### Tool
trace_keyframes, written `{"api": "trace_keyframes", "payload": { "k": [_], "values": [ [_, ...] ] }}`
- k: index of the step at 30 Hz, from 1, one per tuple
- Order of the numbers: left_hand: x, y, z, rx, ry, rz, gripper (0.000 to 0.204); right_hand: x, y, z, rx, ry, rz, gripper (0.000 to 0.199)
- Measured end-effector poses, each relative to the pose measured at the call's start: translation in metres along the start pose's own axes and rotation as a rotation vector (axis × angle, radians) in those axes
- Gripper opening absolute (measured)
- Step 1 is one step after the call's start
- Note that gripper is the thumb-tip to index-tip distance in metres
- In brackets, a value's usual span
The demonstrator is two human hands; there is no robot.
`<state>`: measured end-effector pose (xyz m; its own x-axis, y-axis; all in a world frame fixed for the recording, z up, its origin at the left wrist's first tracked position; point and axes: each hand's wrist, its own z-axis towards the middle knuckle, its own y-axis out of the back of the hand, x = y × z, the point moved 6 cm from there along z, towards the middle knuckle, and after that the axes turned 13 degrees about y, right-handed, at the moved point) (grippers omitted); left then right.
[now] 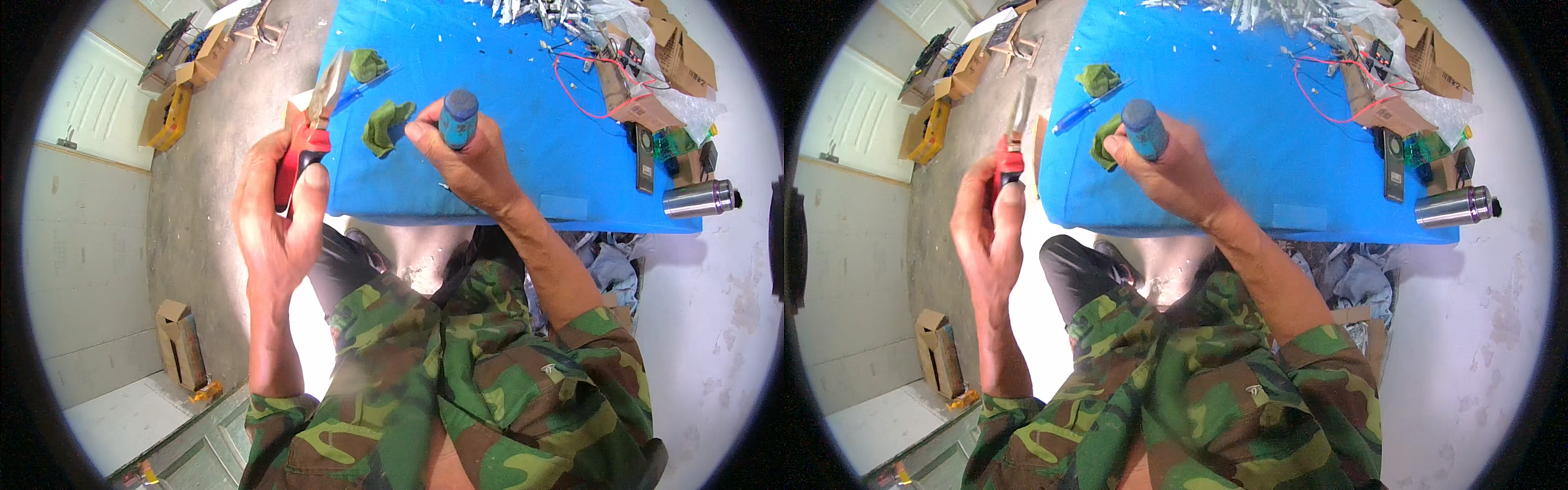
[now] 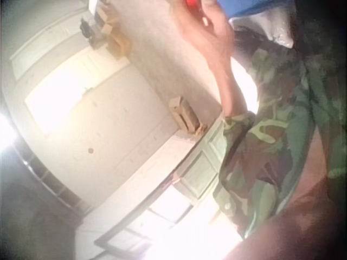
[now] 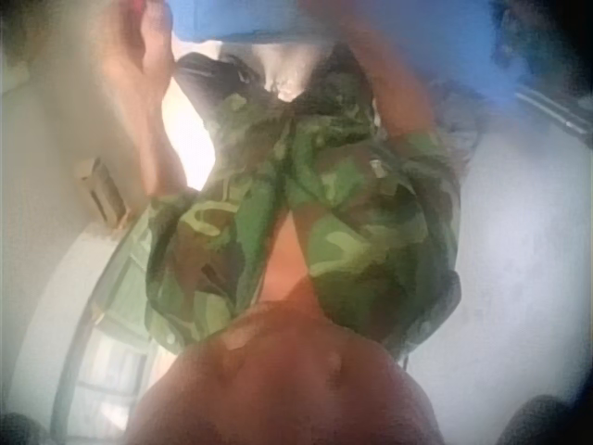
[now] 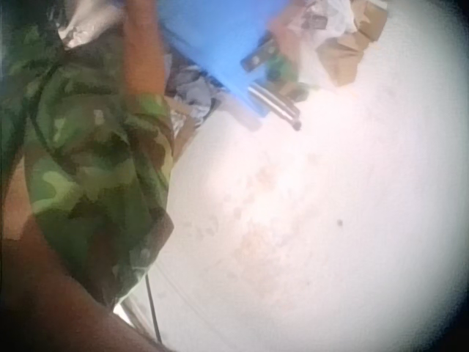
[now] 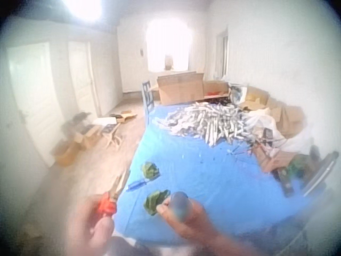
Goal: The person uses pliers and a screwdriver to disassemble small metal components on a workbench and wipes one with a cloth.
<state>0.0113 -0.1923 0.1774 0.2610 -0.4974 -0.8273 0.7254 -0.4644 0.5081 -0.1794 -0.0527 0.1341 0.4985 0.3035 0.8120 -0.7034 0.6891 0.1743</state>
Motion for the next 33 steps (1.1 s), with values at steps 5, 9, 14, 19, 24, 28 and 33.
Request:
{"api": "trace_keyframes", "payload": {
  "k": [5, 9, 14, 19, 24, 28, 33],
  "values": [
    [-0.091, 0.007, -0.007, -0.020, -0.409, 0.077, 0.049, 0.005, -0.005, 0.001, 0.000, 0.046, -0.008, 0.016],
    [-0.091, -0.017, -0.010, 0.022, -0.552, 0.395, 0.054, 0.006, -0.016, 0.001, 0.018, 0.280, -0.032, 0.014],
    [-0.091, -0.019, -0.008, 0.045, -0.472, 0.510, 0.048, 0.012, -0.012, -0.001, 0.033, 0.302, -0.038, 0.016],
    [-0.110, 0.020, 0.003, -0.018, -0.292, 0.244, 0.040, 0.005, -0.005, -0.004, 0.034, 0.119, -0.049, 0.015],
    [-0.131, 0.070, 0.005, -0.443, -0.117, -0.088, 0.059, 0.002, -0.003, -0.007, 0.018, 0.111, 0.010, 0.014],
    [-0.078, -0.006, -0.017, -0.008, -0.209, 0.453, 0.039, 0.009, -0.010, -0.005, -0.026, 0.317, -0.108, 0.014],
    [-0.096, 0.028, -0.017, -0.171, -0.345, 0.329, 0.043, 0.000, -0.001, -0.009, 0.033, 0.062, -0.043, 0.014]
  ]
}}
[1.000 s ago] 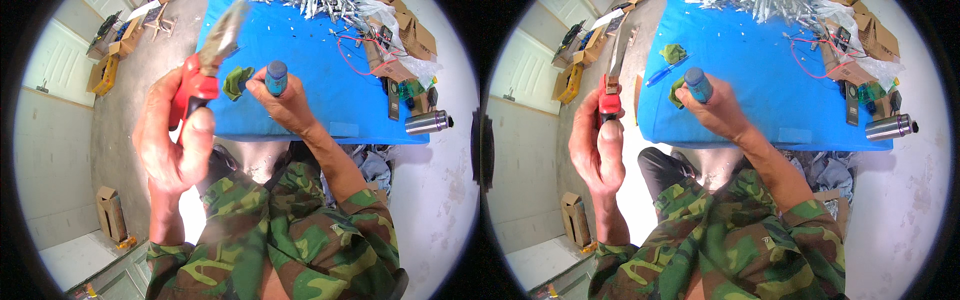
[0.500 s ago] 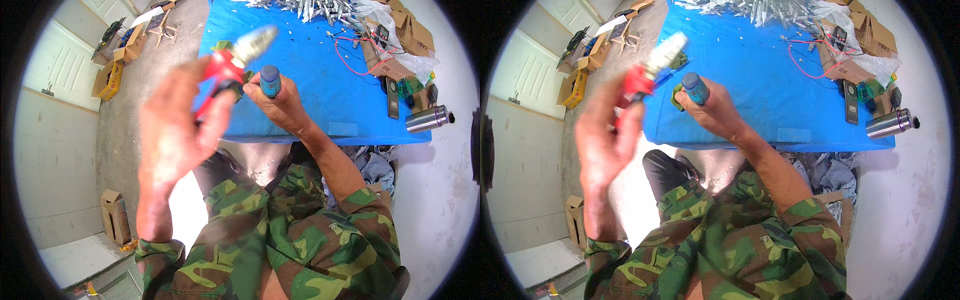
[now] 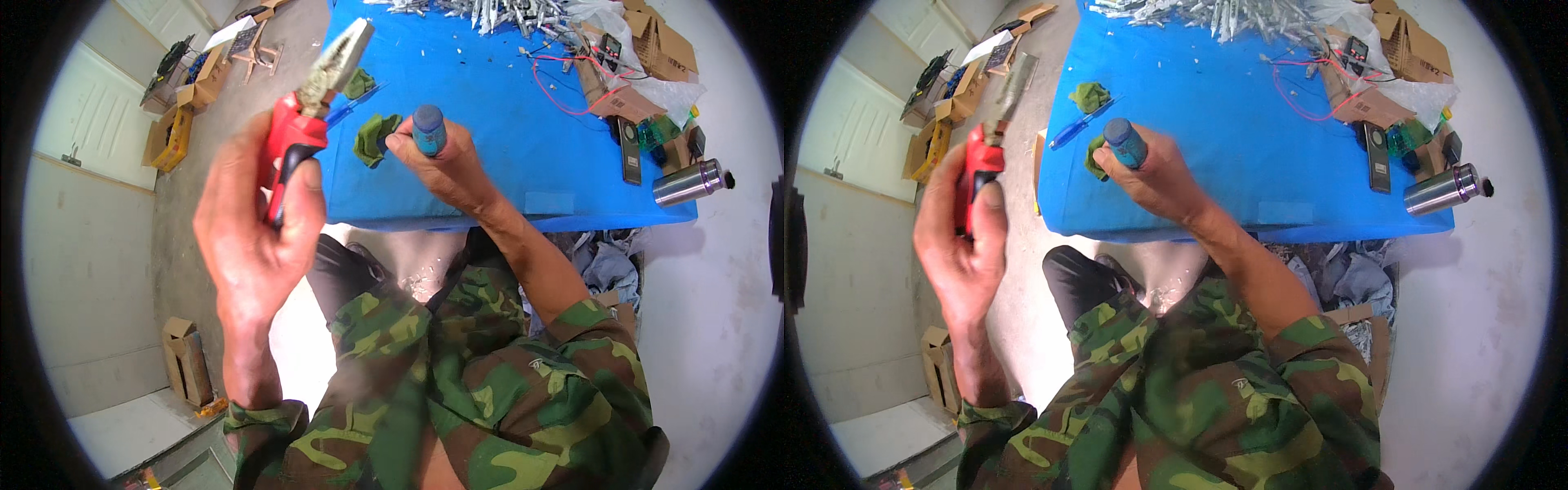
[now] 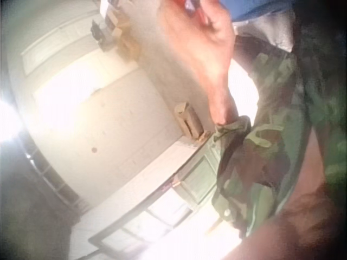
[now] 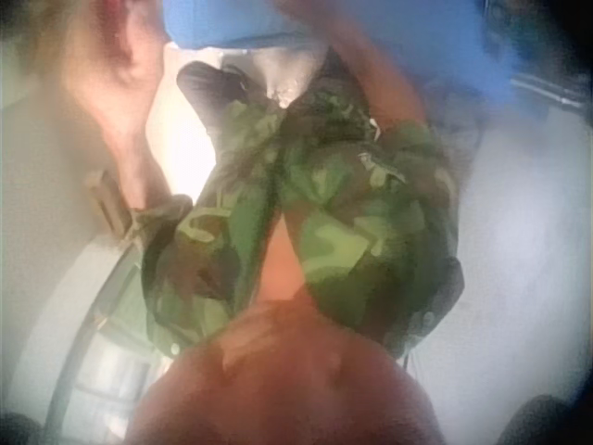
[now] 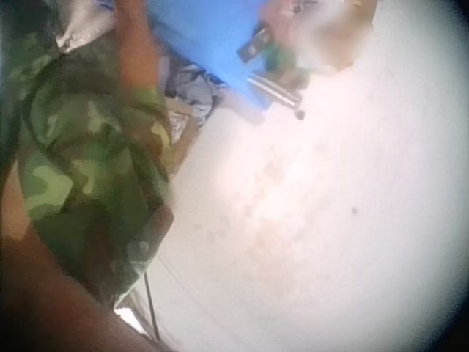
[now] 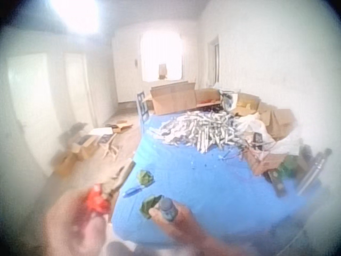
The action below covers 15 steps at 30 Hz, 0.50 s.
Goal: The person uses pliers and a screwdriver to disassemble small metal components on a workbench and wipes one with a cloth.
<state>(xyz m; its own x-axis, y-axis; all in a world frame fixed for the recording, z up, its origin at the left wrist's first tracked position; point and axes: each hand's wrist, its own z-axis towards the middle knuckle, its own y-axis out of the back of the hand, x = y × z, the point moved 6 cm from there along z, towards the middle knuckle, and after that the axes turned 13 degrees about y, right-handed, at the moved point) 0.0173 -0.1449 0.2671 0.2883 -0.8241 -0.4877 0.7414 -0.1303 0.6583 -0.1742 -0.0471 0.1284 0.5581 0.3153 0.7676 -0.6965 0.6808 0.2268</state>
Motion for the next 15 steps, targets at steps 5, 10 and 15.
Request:
{"api": "trace_keyframes", "payload": {
  "k": [5, 10, 15],
  "values": [
    [0.004, 0.057, 0.035, -0.357, 0.102, -0.185, 0.048, -0.002, 0.007, 0.005, -0.104, -0.093, 0.064, 0.019],
    [0.005, 0.060, 0.034, -0.402, 0.099, -0.193, 0.056, -0.010, 0.013, 0.003, -0.144, -0.159, 0.083, 0.019],
    [0.020, 0.009, 0.017, -0.111, 0.223, -0.296, 0.039, -0.005, 0.016, 0.000, -0.129, -0.150, 0.079, 0.018]
  ]
}}
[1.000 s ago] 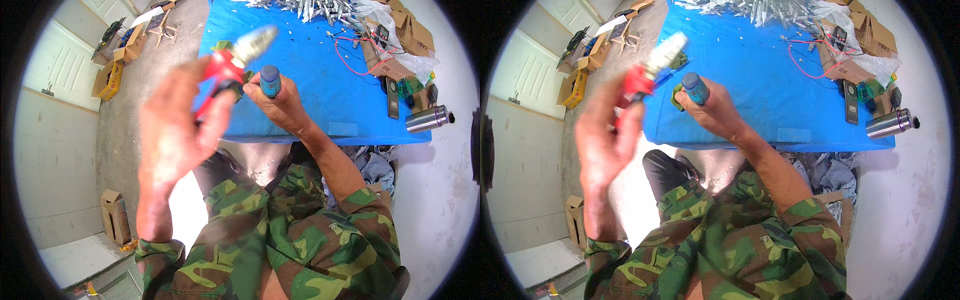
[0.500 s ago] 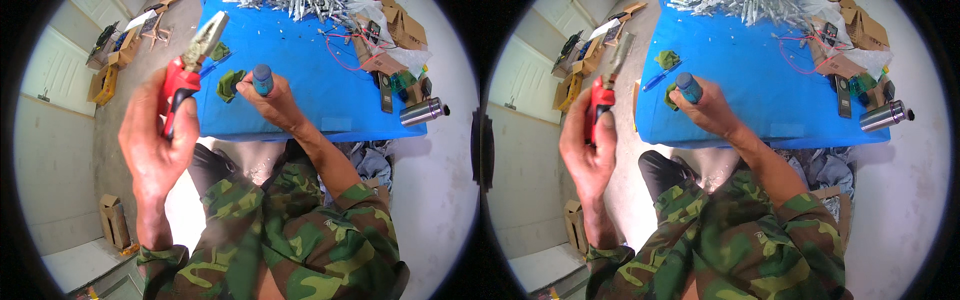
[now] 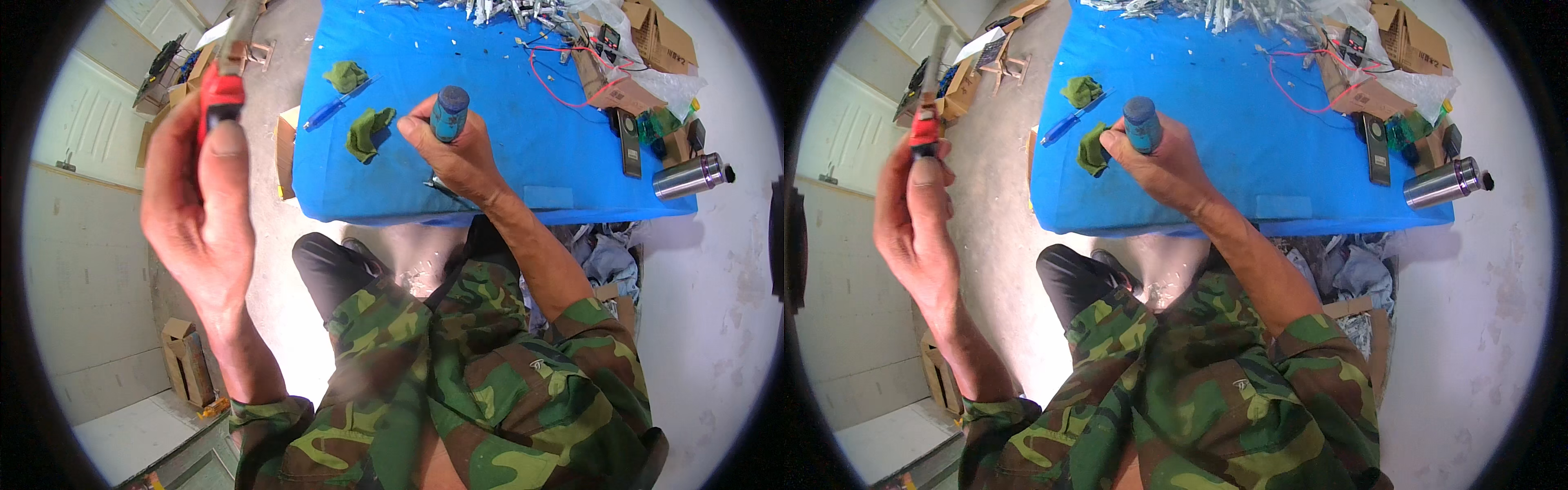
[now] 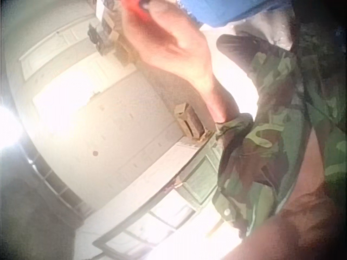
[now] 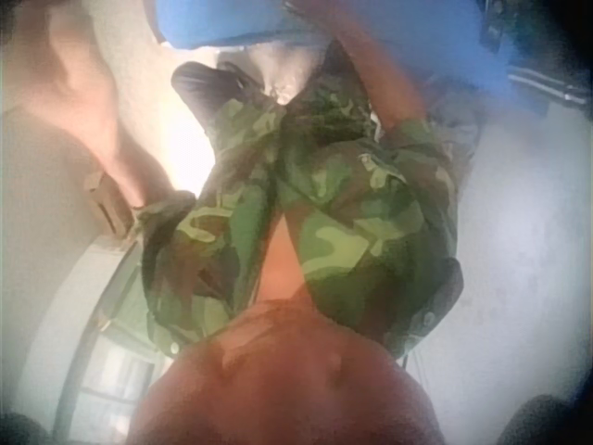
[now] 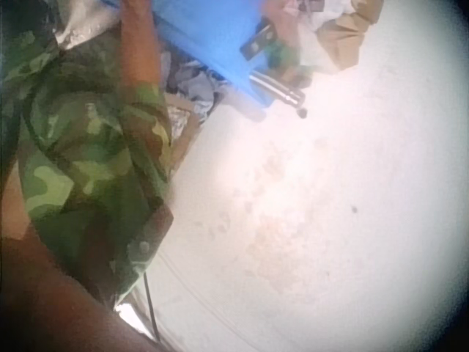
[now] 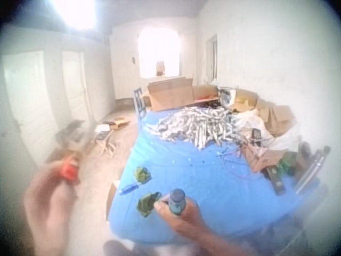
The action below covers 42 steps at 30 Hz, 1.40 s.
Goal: The person uses pliers and a screwdriver to disassemble small metal components on a workbench and wipes one with a cloth.
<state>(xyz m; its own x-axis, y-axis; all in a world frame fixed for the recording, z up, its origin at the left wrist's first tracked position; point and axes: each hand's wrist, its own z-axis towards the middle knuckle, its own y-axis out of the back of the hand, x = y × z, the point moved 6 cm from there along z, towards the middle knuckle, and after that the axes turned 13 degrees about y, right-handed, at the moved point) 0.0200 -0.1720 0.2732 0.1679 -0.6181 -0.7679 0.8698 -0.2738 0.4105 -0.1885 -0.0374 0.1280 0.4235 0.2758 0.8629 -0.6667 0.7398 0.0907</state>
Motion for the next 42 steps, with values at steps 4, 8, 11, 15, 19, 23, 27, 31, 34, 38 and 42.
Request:
{"api": "trace_keyframes", "payload": {
  "k": [4, 8, 11, 15, 19, 23, 27, 31, 34, 38, 42],
  "values": [
    [0.013, -0.018, -0.009, 0.148, 0.058, -0.023, 0.040, 0.002, 0.002, -0.001, -0.023, 0.061, -0.028, 0.018],
    [0.021, -0.027, -0.013, 0.242, 0.141, -0.076, 0.039, 0.001, 0.005, -0.001, -0.044, 0.122, -0.031, 0.018],
    [0.030, -0.031, -0.014, 0.199, 0.125, -0.103, 0.039, -0.001, 0.006, -0.001, -0.038, 0.107, -0.004, 0.018],
    [0.037, -0.033, -0.020, 0.267, 0.184, -0.073, 0.037, -0.001, 0.003, -0.001, 0.000, 0.080, 0.011, 0.016],
    [0.046, -0.037, -0.025, 0.285, 0.225, -0.059, 0.038, 0.001, 0.005, -0.001, 0.024, 0.109, 0.044, 0.015],
    [0.052, -0.038, -0.028, 0.295, 0.253, -0.070, 0.039, 0.001, 0.005, -0.002, 0.042, 0.104, 0.068, 0.014],
    [0.054, -0.039, -0.030, 0.293, 0.261, -0.057, 0.039, 0.000, 0.006, -0.002, 0.042, 0.061, 0.059, 0.015],
    [0.048, -0.038, -0.032, 0.280, 0.244, -0.054, 0.038, 0.003, 0.000, -0.002, 0.039, 0.215, -0.012, 0.013],
    [0.040, -0.037, -0.030, 0.219, 0.155, -0.075, 0.045, 0.007, -0.006, -0.004, 0.061, 0.212, -0.022, 0.013],
    [0.009, -0.041, -0.032, 0.286, 0.018, -0.076, 0.042, 0.002, -0.005, -0.006, 0.048, 0.191, -0.012, 0.013],
    [-0.012, -0.050, -0.034, 0.294, -0.144, 0.043, 0.048, 0.007, -0.006, -0.008, 0.111, 0.243, -0.114, 0.015]
  ]
}}
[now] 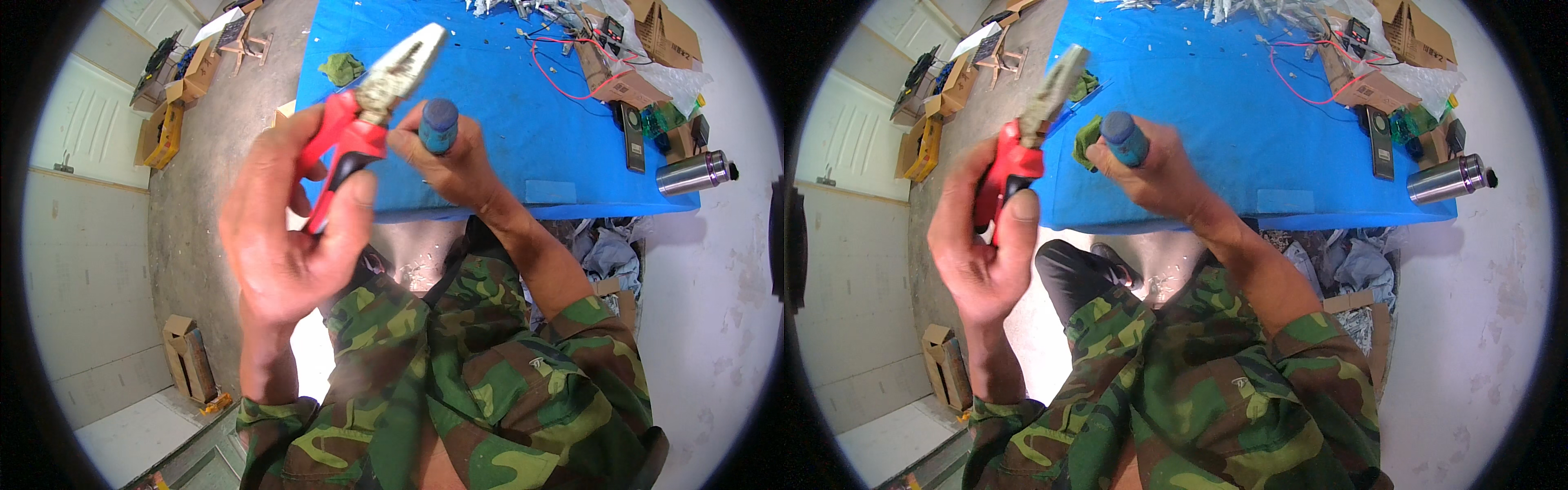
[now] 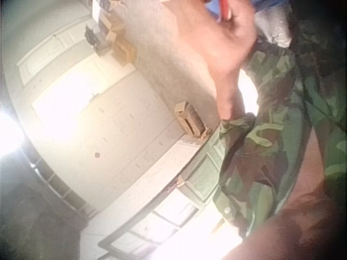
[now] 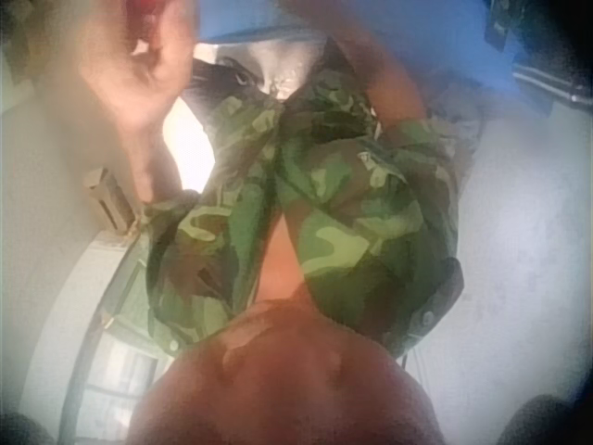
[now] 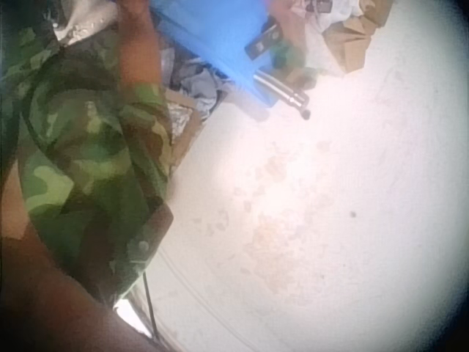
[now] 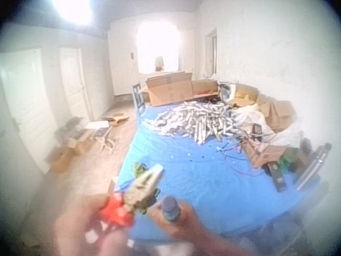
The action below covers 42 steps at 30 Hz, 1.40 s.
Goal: The person uses pliers and a screwdriver to disassemble small metal components on a workbench and wipes one with a cloth.
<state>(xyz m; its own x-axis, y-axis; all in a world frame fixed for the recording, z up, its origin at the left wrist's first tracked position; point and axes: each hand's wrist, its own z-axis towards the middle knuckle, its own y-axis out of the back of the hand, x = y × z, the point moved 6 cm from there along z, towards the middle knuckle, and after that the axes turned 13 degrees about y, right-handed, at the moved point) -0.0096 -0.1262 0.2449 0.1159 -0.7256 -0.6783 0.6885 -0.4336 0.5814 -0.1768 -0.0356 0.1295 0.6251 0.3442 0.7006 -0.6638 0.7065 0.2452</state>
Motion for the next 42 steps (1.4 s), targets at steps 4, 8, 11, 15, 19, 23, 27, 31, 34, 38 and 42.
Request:
{"api": "trace_keyframes", "payload": {
  "k": [4, 8, 11, 15, 19, 23, 27, 31, 34, 38, 42],
  "values": [
    [-0.001, -0.027, -0.002, 0.070, -0.074, 0.139, 0.047, 0.011, -0.007, 0.001, -0.079, 0.260, 0.006, 0.016],
    [-0.002, -0.020, -0.003, 0.074, -0.087, 0.149, 0.040, 0.007, -0.011, 0.001, -0.057, 0.178, 0.074, 0.013],
    [-0.007, 0.013, 0.008, -0.099, 0.035, -0.018, 0.038, 0.007, -0.002, -0.002, -0.042, 0.076, 0.085, 0.011],
    [-0.041, 0.116, 0.016, -0.511, 0.030, -0.290, 0.044, 0.011, -0.014, 0.000, -0.041, 0.130, 0.097, 0.017],
    [0.006, 0.072, -0.012, -0.518, 0.026, -0.481, 0.046, 0.009, -0.013, -0.004, -0.069, 0.161, 0.070, 0.016],
    [-0.026, 0.028, -0.030, -0.064, 0.089, 0.116, 0.051, -0.002, 0.001, -0.007, -0.093, 0.218, 0.039, 0.016],
    [-0.045, 0.057, -0.014, -0.294, -0.024, 0.031, 0.056, 0.005, 0.000, -0.006, -0.059, -0.045, 0.131, 0.015],
    [-0.046, 0.049, -0.004, -0.266, -0.046, 0.048, 0.056, 0.001, 0.004, -0.006, -0.084, 0.002, 0.142, 0.016],
    [-0.039, 0.033, 0.000, -0.168, -0.028, 0.016, 0.054, -0.002, 0.007, -0.010, -0.113, -0.066, 0.196, 0.017],
    [-0.029, 0.013, -0.002, -0.022, 0.039, 0.046, 0.046, -0.003, 0.011, -0.010, -0.135, -0.064, 0.201, 0.017],
    [-0.016, 0.001, -0.011, 0.006, 0.100, 0.003, 0.043, -0.001, 0.007, -0.008, -0.132, -0.133, 0.234, 0.016]
  ]
}}
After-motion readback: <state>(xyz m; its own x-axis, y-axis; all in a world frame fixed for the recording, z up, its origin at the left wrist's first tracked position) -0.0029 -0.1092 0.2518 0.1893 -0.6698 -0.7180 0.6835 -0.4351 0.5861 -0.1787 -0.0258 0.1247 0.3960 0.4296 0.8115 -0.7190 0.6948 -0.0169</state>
